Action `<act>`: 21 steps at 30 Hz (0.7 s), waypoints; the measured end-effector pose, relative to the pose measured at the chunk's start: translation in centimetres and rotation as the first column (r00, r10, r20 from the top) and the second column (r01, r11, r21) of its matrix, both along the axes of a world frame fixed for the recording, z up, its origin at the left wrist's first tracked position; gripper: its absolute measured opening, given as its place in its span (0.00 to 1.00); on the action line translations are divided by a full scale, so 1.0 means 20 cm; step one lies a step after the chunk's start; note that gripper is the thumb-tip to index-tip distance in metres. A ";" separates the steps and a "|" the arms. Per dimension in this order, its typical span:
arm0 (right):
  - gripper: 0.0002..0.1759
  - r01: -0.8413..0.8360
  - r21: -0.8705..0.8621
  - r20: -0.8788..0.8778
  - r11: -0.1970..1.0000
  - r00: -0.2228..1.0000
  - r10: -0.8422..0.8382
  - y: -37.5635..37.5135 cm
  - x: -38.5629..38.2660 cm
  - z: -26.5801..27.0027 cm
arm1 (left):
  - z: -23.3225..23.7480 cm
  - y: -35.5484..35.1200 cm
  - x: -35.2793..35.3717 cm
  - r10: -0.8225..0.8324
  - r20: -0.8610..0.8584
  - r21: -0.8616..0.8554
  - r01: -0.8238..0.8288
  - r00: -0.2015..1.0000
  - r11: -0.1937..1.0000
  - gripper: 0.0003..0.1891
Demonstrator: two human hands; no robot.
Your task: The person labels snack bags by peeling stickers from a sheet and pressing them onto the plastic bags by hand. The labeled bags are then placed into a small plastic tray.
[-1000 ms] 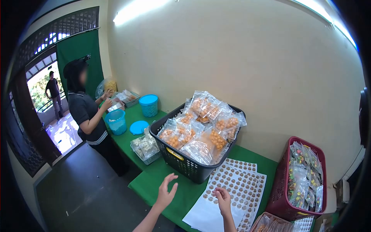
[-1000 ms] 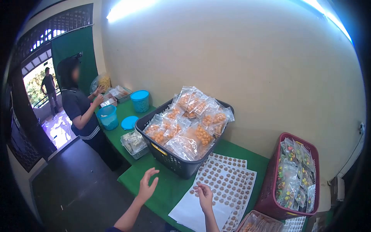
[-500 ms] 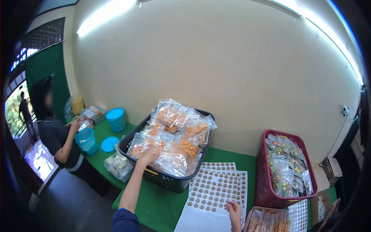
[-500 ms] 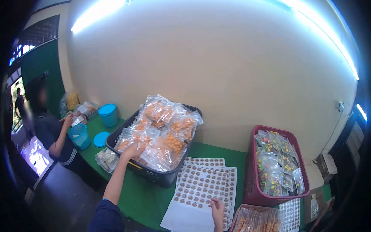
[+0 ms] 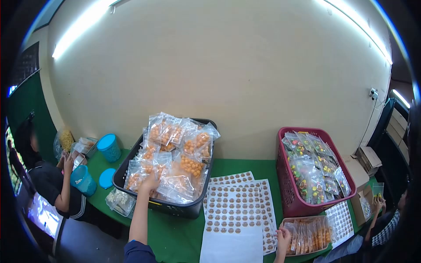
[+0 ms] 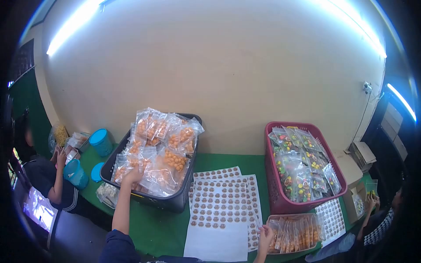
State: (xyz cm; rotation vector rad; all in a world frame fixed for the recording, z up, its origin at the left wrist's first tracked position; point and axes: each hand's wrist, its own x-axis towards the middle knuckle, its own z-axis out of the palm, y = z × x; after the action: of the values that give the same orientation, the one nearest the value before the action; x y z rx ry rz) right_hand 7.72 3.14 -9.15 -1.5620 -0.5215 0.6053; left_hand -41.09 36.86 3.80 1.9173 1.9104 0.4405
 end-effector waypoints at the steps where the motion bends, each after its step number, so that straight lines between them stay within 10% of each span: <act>1: 0.11 -0.022 -0.004 0.015 1.000 1.000 0.022 0.01 -0.01 0.00 | 0.02 -0.01 0.01 -0.008 0.028 0.033 0.007 1.000 0.999 0.32; 14: 0.12 -0.391 -0.195 0.149 0.899 0.894 0.422 0.14 -0.22 -0.24 | 0.07 -0.08 0.12 -0.288 0.660 0.561 -0.201 0.694 0.803 0.24; 17: 0.12 -0.416 -0.196 -0.152 0.888 0.907 0.392 0.17 -0.33 -0.46 | 0.09 -0.08 0.01 -0.256 0.674 0.560 -0.252 0.693 0.790 0.22; 21: 0.14 -0.365 -0.379 0.074 0.850 0.904 0.421 0.19 -0.47 -0.88 | 0.27 -0.40 0.16 -0.272 0.958 0.287 -0.401 0.095 0.870 0.22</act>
State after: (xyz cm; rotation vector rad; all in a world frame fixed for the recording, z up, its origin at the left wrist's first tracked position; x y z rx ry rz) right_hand -1.59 6.85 -26.81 -1.8715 -0.9059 0.9387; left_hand -37.85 28.84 9.24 0.9775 0.8390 1.8824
